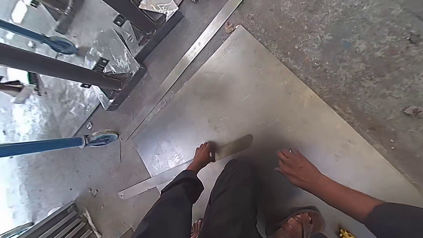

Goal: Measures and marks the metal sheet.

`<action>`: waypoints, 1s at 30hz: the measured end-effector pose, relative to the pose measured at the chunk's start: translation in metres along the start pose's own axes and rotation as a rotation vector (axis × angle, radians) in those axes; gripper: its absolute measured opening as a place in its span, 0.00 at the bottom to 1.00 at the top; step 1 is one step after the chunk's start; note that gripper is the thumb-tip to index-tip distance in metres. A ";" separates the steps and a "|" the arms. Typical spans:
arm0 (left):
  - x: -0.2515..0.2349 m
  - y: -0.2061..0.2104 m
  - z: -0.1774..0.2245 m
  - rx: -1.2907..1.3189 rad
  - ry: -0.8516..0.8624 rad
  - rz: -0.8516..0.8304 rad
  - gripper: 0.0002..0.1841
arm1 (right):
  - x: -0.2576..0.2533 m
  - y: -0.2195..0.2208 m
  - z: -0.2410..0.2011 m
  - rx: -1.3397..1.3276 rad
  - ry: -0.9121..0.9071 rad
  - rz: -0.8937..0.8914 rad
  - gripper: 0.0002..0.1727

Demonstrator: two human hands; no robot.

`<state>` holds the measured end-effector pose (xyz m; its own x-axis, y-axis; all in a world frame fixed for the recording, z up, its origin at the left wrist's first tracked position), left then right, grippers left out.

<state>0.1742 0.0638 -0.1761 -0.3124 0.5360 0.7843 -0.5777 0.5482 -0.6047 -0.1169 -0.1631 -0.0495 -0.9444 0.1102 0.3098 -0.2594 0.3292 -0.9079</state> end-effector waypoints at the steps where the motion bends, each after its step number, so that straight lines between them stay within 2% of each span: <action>1: 0.002 0.001 0.001 0.029 0.008 -0.013 0.38 | -0.022 -0.005 -0.011 -0.040 0.024 -0.046 0.25; 5: 0.015 0.015 -0.004 0.205 0.040 -0.087 0.25 | -0.116 -0.010 -0.063 -0.210 -0.052 -0.034 0.15; 8: 0.020 0.016 0.009 0.203 0.162 -0.163 0.17 | -0.177 0.018 -0.090 -0.207 0.012 -0.180 0.21; 11: 0.037 -0.011 0.041 0.239 0.286 -0.232 0.16 | -0.188 0.028 -0.118 -0.191 -0.130 -0.338 0.23; 13: 0.052 -0.035 0.072 0.266 0.379 -0.226 0.16 | -0.171 0.003 -0.114 -0.183 -0.220 -0.326 0.30; 15: 0.069 -0.059 0.089 0.363 0.454 -0.182 0.20 | -0.142 -0.031 -0.084 -0.239 -0.179 -0.276 0.39; 16: 0.077 -0.062 0.085 0.354 0.440 -0.194 0.26 | -0.122 -0.045 -0.061 -0.265 -0.141 -0.226 0.41; 19: 0.094 -0.053 0.041 0.152 0.269 -0.255 0.44 | -0.036 -0.068 0.026 -0.252 -0.018 -0.126 0.42; 21: 0.100 -0.070 0.031 -0.019 0.273 -0.166 0.49 | 0.036 -0.068 0.085 -0.213 0.083 -0.019 0.43; 22: 0.105 -0.083 0.043 -0.103 0.331 -0.094 0.45 | 0.076 -0.064 0.107 -0.186 0.147 0.041 0.43; 23: 0.109 -0.098 0.066 -0.189 0.425 0.006 0.37 | 0.115 -0.056 0.122 -0.159 0.216 0.092 0.43; 26: 0.099 -0.149 0.157 -0.381 0.696 0.253 0.22 | 0.214 -0.006 0.135 -0.248 0.491 -0.009 0.37; 28: 0.070 -0.173 0.212 -0.468 0.794 0.276 0.13 | 0.257 0.030 0.123 -0.335 0.645 0.007 0.34; 30: 0.032 -0.182 0.259 -0.548 0.875 0.263 0.12 | 0.284 0.069 0.113 -0.368 0.774 0.055 0.34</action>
<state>0.0737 -0.1852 -0.0054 0.3990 0.8347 0.3795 -0.0845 0.4456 -0.8912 -0.4259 -0.2152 -0.0559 -0.5155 0.6995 0.4948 -0.0084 0.5733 -0.8193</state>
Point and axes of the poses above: each hand's wrist, its own x-axis away from the middle knuckle, its own y-axis out of the palm, z = x × y, the point moved 10 cm from there along -x, towards the middle knuckle, and after that the axes turned 9 degrees about y, right-handed, at the moved point
